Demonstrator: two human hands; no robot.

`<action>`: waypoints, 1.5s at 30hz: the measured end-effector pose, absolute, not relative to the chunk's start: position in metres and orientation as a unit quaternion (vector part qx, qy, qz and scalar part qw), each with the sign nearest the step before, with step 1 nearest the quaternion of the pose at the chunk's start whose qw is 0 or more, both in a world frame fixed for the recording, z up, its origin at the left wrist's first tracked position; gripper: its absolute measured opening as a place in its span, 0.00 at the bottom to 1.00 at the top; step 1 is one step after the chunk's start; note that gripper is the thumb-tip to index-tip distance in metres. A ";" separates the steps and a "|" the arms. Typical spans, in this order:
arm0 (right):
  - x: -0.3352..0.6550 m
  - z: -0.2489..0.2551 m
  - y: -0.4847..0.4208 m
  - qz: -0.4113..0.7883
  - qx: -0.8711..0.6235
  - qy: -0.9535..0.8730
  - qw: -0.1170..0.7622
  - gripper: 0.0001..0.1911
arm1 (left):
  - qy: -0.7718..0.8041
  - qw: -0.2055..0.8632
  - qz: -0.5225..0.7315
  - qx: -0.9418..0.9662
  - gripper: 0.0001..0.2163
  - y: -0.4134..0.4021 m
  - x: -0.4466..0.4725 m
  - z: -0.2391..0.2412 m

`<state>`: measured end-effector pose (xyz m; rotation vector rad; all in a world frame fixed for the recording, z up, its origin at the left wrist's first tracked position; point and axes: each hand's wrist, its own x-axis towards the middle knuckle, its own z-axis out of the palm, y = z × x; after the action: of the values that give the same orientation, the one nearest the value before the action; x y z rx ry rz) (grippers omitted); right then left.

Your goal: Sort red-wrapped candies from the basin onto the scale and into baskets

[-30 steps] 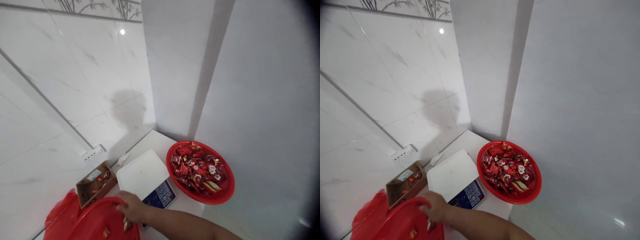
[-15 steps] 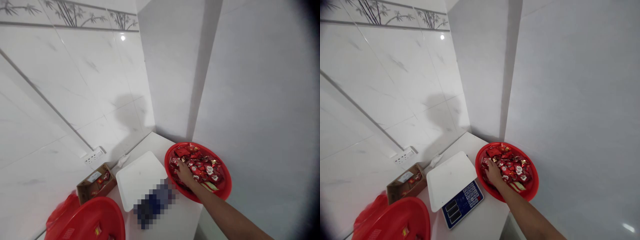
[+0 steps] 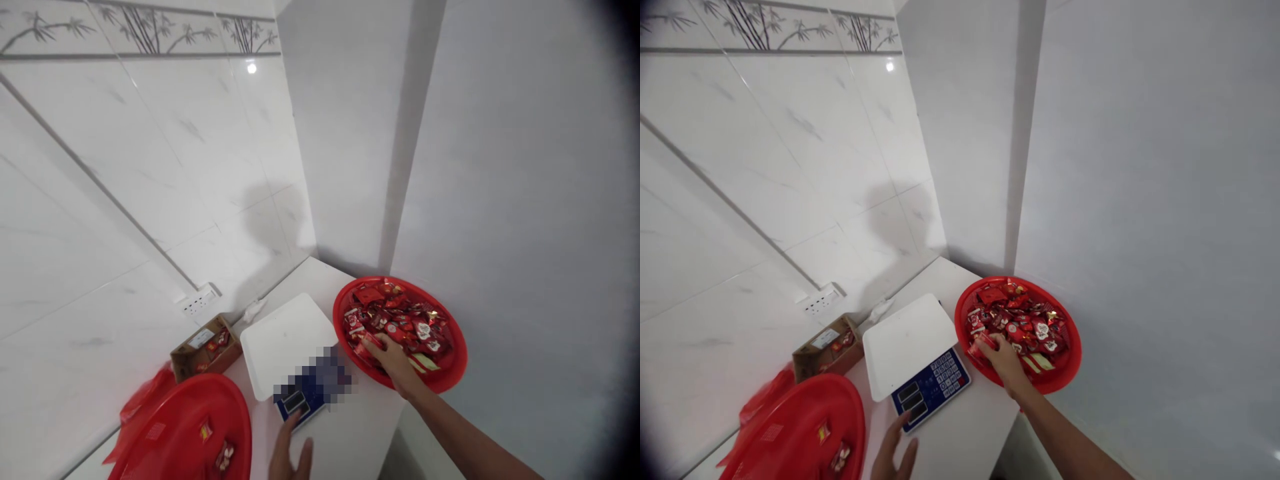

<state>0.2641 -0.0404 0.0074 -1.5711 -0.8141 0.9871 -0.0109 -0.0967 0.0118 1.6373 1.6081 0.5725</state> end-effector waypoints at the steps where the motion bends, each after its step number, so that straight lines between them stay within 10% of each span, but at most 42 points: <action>1: 0.252 0.016 -0.049 0.463 -0.627 -0.318 0.539 0.19 | 0.589 0.448 0.284 0.609 0.19 -0.097 0.006 0.016; 15: 0.208 0.057 -0.113 0.681 -0.484 -0.347 0.426 0.22 | 0.469 0.719 0.328 0.394 0.14 -0.104 0.061 0.069; 30: 0.214 0.062 -0.114 0.651 -0.510 -0.388 0.407 0.22 | 0.532 0.633 0.295 0.479 0.22 -0.106 0.062 0.076; 38: 0.227 0.075 -0.111 0.628 -0.432 -0.471 0.444 0.13 | 0.466 0.764 0.315 0.316 0.28 -0.102 0.061 0.083; 45: 0.220 0.069 -0.112 0.688 -0.451 -0.322 0.469 0.25 | 0.489 0.695 0.381 0.364 0.29 -0.103 0.063 0.090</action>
<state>0.2198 -0.1125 0.0693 -1.1051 -0.7883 1.6858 0.0632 -0.1033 0.0903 0.8124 1.0902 0.8509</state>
